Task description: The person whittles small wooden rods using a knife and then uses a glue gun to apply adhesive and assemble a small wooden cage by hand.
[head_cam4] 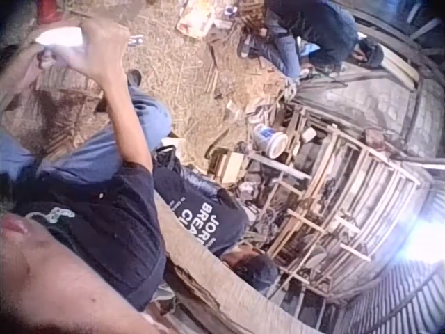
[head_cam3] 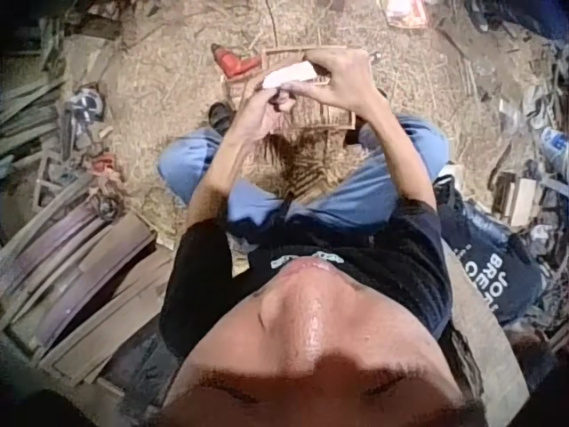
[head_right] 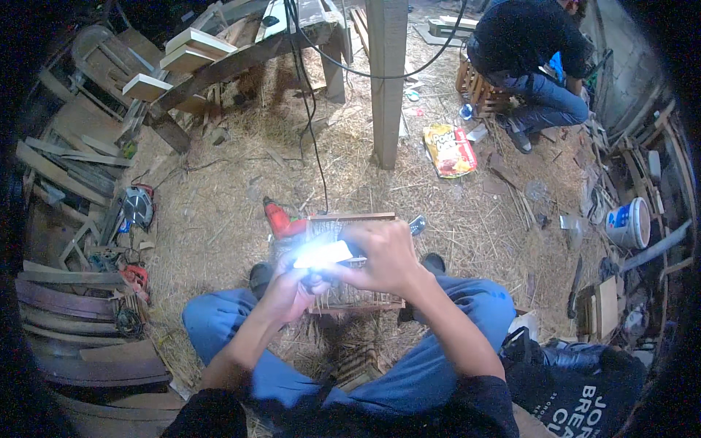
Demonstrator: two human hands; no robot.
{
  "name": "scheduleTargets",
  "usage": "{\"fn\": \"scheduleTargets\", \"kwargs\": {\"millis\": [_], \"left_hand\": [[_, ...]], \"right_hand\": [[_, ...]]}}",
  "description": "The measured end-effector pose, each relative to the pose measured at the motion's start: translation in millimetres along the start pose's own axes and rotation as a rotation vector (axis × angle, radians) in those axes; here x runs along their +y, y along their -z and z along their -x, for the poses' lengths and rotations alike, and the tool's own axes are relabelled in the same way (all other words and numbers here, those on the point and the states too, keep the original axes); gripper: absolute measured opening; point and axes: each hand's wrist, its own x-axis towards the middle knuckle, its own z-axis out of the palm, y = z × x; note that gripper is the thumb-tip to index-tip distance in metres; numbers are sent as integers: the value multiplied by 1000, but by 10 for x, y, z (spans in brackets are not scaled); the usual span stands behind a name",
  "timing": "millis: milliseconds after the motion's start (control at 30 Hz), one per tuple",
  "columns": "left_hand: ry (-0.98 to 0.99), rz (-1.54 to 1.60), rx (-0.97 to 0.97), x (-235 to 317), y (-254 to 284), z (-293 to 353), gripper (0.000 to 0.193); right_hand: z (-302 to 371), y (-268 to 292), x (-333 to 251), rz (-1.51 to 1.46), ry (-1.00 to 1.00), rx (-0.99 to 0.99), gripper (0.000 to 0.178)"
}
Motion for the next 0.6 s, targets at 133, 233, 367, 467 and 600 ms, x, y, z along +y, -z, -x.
{"fn": "scheduleTargets", "kwargs": {"millis": [133,233,367,467,600], "left_hand": [[-9,-1,-43,-12,41,-50,51],[-14,-40,-18,48,-31,-49,51],[-26,-111,42,97,-104,-82,48],[-62,-57,-20,145,-133,-121,47],[-100,-150,-20,92,-162,-158,46]], "right_hand": [[-19,17,47,27,-12,24,51],[-37,65,9,43,-52,17,51],[-43,80,13,62,-95,17,53],[-60,119,89,53,-162,67,52],[-77,245,306,-46,-411,222,51]]}}
